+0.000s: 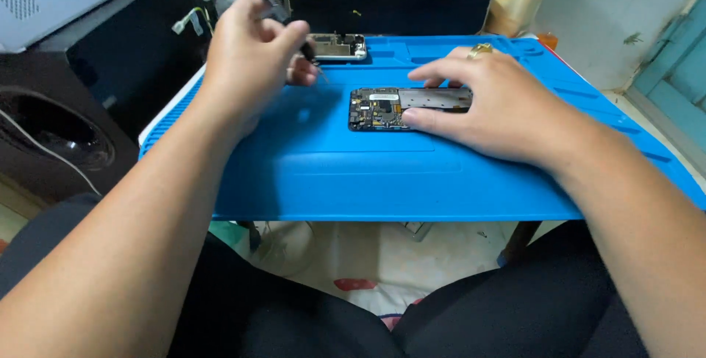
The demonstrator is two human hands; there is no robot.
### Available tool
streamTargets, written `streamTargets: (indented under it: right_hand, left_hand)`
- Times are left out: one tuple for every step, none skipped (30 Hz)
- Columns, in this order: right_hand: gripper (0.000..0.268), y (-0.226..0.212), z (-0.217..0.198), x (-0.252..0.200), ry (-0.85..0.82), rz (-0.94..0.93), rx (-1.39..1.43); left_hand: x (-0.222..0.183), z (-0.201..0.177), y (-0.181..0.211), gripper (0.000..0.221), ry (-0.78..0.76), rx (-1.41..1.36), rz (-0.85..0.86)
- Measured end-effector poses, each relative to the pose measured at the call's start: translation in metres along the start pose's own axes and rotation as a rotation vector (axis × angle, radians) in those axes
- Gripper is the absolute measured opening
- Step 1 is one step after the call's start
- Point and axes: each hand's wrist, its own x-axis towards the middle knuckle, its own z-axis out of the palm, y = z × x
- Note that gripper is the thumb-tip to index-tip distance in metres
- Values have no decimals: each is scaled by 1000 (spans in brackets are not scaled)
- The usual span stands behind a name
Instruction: Disassembling a mobile phone frame by removing screws and internal components using a precision screwdriver.
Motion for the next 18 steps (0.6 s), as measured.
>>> streamTargets:
  right_hand:
    - [64,-3,-4,-2,-22,42,1]
    - [64,-2,-4,-1,-24,44,-4]
    - [64,-3,-5,1,-37,19,-17]
    - [63,-5,-5,3,-50,-5,-31]
    - [63,-10,-5,4,-55,-13,-33]
    - [65,-16,-4,5,-63,-1,-25]
    - [67,-20,-4,5,-70,14,-16]
    - [67,-23,0,7,-73,10,-17]
    - [68,-26,3,8,-76,-4,-24]
    - [69,-28,6,10,-79,-18,-31]
    - [69,-29,7,11,-80,-20,-32]
    - [68,-30,8,12,-84,-40,-30]
    - [67,-29,8,12,-87,-56,-30]
    - [67,-29,8,15,-88,-54,-32]
    - [69,-28,8,17,-114,-80,-46]
    - [70,-28,9,19,-140,-106,-60]
    - [70,-31,6,21,-141,-107,-62]
    - [68,-33,3,22,-173,-98,-74]
  left_hand:
    - [-2,4,4,78,-14,-10,-37]
    - [-1,8,1,78,-14,-16,-39]
    - [1,10,0,70,2,-27,10]
    - [2,12,-2,64,18,-38,59]
    - [-2,11,-1,64,27,-38,56]
    - [-5,10,0,58,26,85,201]
    - [-8,10,1,53,21,210,347]
    - [-11,8,3,53,26,211,345]
    - [-13,7,6,53,18,235,322]
    - [-14,5,9,52,10,259,298]
    - [-13,1,9,52,12,259,297]
    - [-12,-2,10,50,-5,278,233]
    - [-10,-4,11,49,-26,293,170]
    - [-10,-4,12,49,-26,291,170]
    - [-10,-5,12,48,-79,318,115]
    - [-10,-6,12,48,-132,346,60]
    - [-11,-4,15,48,-130,344,60]
    - [-12,-2,17,45,-168,370,22]
